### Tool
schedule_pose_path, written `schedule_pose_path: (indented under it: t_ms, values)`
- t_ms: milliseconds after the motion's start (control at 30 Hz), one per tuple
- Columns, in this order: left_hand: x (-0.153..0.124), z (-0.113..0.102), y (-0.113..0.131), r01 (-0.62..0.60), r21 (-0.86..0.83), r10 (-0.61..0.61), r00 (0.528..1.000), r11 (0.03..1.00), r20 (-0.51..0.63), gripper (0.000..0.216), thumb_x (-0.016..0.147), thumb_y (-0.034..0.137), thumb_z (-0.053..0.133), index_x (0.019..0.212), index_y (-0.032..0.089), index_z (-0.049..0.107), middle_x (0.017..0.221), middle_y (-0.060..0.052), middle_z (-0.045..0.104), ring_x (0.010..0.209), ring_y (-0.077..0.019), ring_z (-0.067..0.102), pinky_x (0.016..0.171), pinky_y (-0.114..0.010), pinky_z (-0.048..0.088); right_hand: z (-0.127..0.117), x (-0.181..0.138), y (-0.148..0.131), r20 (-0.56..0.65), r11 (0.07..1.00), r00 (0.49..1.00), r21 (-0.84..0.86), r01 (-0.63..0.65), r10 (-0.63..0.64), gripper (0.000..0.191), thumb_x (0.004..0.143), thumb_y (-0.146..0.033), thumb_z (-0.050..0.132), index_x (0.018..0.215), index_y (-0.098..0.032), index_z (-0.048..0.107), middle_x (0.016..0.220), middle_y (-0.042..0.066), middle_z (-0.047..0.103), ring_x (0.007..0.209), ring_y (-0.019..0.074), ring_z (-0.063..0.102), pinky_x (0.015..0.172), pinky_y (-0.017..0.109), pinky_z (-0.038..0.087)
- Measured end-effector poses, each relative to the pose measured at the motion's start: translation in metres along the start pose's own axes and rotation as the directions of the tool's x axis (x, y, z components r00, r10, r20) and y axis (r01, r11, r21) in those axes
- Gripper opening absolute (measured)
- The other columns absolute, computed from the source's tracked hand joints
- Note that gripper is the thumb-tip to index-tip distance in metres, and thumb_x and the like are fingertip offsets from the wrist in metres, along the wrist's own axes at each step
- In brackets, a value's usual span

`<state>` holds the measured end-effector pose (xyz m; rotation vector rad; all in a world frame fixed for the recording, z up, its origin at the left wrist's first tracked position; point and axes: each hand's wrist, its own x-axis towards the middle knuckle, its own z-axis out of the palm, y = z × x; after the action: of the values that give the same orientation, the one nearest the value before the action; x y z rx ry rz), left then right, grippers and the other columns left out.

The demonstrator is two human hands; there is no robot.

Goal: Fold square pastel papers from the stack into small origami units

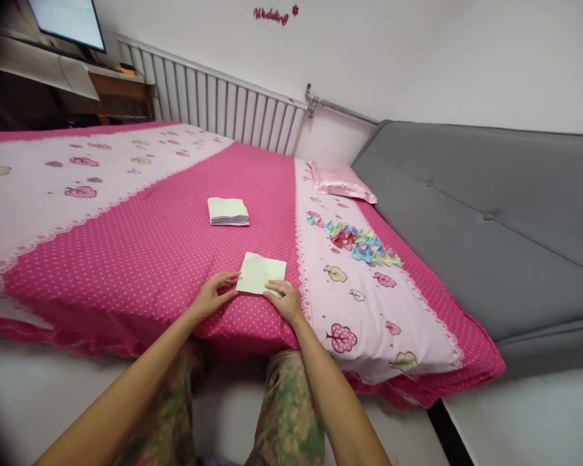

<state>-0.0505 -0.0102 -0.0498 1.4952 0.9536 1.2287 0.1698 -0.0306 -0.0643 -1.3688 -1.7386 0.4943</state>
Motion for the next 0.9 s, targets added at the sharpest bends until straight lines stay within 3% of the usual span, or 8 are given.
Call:
schedule_pose_path:
  t_ms: [200,533,800,900]
  values:
    - [0.014,0.008,-0.009,-0.001,0.102,0.002,1.000,0.995,-0.015,0.028,0.058,0.027,0.069,0.085,0.025,0.071,0.095,-0.007,0.063,0.089,-0.0216,0.056,0.085,-0.035,0.040,0.001,0.004,0.007,-0.006,0.999,1.000,0.035,-0.010,0.011,0.020,0.079,-0.037,0.054,0.086,-0.026,0.070,0.099,0.004,0.069,0.097,0.0194,0.060,0.089,0.039,0.043]
    - [0.027,0.016,-0.007,0.015,0.193,-0.006,0.999,0.981,-0.048,0.013,0.058,0.031,0.069,0.070,0.026,0.072,0.070,-0.004,0.065,0.067,-0.0181,0.056,0.067,-0.029,0.043,0.000,0.007,0.015,-0.015,0.993,1.000,0.120,-0.002,0.003,0.028,0.086,-0.035,0.044,0.086,-0.025,0.069,0.097,0.004,0.069,0.095,0.0189,0.060,0.087,0.038,0.044]
    - [0.024,0.009,-0.014,-0.102,0.216,0.103,0.995,0.971,0.004,0.011,0.067,0.029,0.063,0.073,0.025,0.072,0.072,-0.005,0.067,0.067,-0.0184,0.060,0.067,-0.031,0.046,-0.002,0.013,0.012,0.013,0.991,0.999,0.128,-0.042,0.040,0.026,0.084,-0.038,0.047,0.088,-0.024,0.069,0.096,0.005,0.069,0.094,0.0211,0.060,0.086,0.040,0.044]
    - [0.022,0.007,-0.014,-0.154,0.215,0.158,0.987,0.964,-0.003,0.010,0.068,0.027,0.062,0.071,0.024,0.071,0.069,-0.005,0.067,0.065,-0.0184,0.061,0.064,-0.031,0.047,-0.009,0.013,0.005,0.052,0.975,0.992,0.183,-0.125,0.118,0.026,0.081,-0.040,0.051,0.089,-0.023,0.069,0.094,0.005,0.070,0.092,0.0224,0.062,0.083,0.039,0.046]
